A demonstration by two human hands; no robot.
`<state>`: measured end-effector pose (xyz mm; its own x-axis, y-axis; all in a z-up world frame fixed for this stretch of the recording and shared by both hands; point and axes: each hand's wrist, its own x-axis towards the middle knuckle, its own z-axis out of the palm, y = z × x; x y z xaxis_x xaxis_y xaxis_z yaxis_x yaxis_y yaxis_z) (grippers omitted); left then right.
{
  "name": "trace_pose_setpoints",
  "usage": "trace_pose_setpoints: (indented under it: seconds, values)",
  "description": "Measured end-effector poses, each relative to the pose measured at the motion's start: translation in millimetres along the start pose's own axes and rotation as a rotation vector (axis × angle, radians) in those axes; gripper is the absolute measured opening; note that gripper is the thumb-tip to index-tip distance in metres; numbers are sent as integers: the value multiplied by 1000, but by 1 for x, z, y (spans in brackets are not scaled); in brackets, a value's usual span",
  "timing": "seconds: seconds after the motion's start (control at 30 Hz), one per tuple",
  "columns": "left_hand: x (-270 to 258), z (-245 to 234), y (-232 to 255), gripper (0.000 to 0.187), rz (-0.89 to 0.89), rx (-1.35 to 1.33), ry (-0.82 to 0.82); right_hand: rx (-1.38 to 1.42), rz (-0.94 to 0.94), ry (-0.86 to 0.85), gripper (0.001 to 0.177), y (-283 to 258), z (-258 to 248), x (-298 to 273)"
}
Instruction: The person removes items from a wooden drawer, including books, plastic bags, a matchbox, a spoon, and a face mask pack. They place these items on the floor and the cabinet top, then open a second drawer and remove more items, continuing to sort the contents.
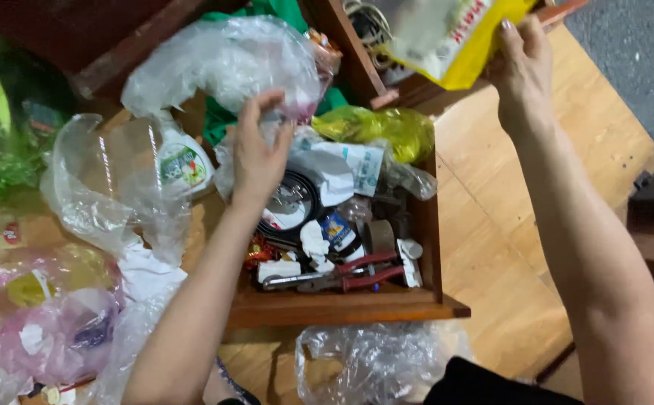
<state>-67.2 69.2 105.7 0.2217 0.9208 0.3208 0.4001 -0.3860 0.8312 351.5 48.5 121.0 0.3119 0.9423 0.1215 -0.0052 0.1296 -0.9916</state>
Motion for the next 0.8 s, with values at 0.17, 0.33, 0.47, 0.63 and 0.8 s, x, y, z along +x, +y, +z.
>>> trace_pose_setpoints:
  seconds: [0.17, 0.33, 0.47, 0.63, 0.8]
  values:
    - [-34, -16, -8, 38, 51, 50, 34, 52, 36, 36, 21, -23, 22, -22]
    - [-53, -19, -6, 27, -33, 17, 127, 216, 56, -240, 18, -61, 78, -59]
    - [-46, -19, 3, 88, -472, -954, -92, 387, 263, -441, 24, -78, 146, -77]
    - [-41, -70, 1, 103, -767, -883, 170, 147, 333, -591, 39, -68, 175, -76]
    - [-80, -143, -61, 82, -811, -1178, 552, -1422, -120, -715, 33, 14, 147, -71]
